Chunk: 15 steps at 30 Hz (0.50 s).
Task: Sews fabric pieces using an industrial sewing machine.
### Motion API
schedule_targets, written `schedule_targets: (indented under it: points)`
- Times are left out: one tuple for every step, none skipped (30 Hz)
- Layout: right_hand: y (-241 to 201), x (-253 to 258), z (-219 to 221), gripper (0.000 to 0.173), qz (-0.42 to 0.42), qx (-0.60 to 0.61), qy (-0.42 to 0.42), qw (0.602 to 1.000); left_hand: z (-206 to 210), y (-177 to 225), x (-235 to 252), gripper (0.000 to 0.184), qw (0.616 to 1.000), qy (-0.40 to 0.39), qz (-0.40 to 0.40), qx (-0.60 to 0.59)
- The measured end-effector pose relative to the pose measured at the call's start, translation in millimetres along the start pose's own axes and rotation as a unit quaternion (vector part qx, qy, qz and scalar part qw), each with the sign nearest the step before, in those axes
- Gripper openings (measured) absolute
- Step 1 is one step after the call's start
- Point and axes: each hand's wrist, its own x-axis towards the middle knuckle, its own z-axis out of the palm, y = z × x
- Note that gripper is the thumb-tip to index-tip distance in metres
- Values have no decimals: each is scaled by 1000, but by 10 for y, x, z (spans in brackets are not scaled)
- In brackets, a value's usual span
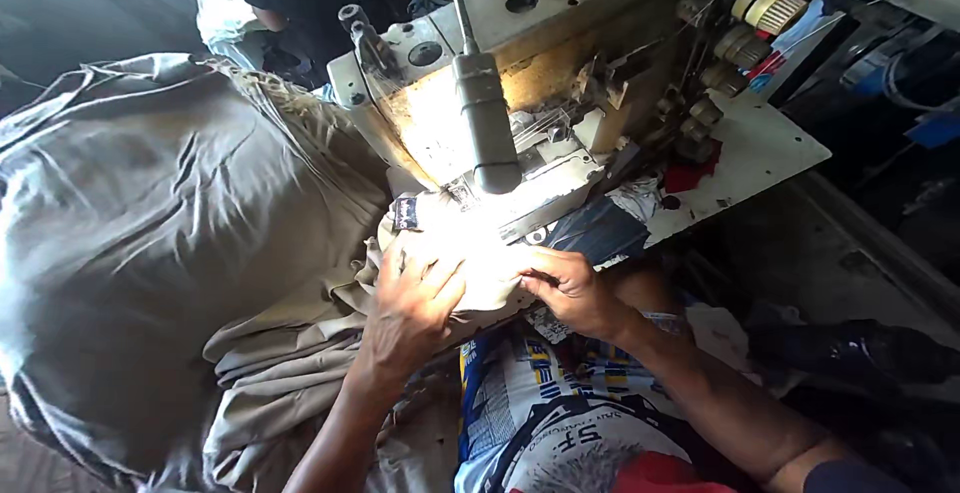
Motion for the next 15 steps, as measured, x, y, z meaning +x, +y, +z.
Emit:
schedule_targets:
  points:
    - [-2, -4, 3, 13, 4, 4, 7, 1000, -38, 16, 15, 12, 1000, -6, 0, 1]
    - [-6, -5, 6, 13, 9, 6, 13, 1000, -62, 17, 29, 11, 1000, -9, -3, 1]
    - [-7, -3, 9, 13, 16, 6, 18, 1000, -70, 6, 41, 11, 1000, -9, -6, 0]
    - [-6, 6, 13, 13, 24, 7, 22, 999, -68, -19, 55, 12, 1000, -8, -8, 1]
    - [-1, 26, 22, 13, 30, 9, 27, 999, -58, -54, 72, 13, 1000, -3, -8, 6]
    - [10, 54, 35, 13, 34, 10, 34, 999, -49, -91, 96, 13, 1000, 3, -7, 9]
    - [24, 87, 51, 12, 38, 12, 41, 998, -38, -129, 122, 14, 1000, 9, -6, 14]
    - [42, 125, 66, 12, 42, 12, 47, 998, -26, -171, 146, 16, 1000, 13, -8, 13]
    - [55, 165, 80, 11, 47, 15, 52, 997, -12, -219, 171, 19, 1000, 16, -11, 12]
    - [70, 207, 98, 10, 53, 19, 56, 997, -2, -268, 198, 21, 1000, 20, -13, 11]
    - [90, 247, 119, 9, 57, 23, 63, 996, 8, -318, 223, 22, 1000, 23, -14, 11]
    - [108, 285, 139, 9, 57, 26, 70, 996, 20, -369, 244, 22, 999, 28, -11, 10]
    - [127, 319, 159, 8, 53, 28, 75, 995, 20, -418, 259, 21, 1000, 27, -10, 5]
    - [141, 349, 170, 10, 48, 26, 78, 995, 0, -464, 272, 22, 1000, 19, -12, 0]
    - [155, 378, 177, 11, 42, 20, 81, 996, -54, -502, 285, 25, 1000, -2, -21, -7]
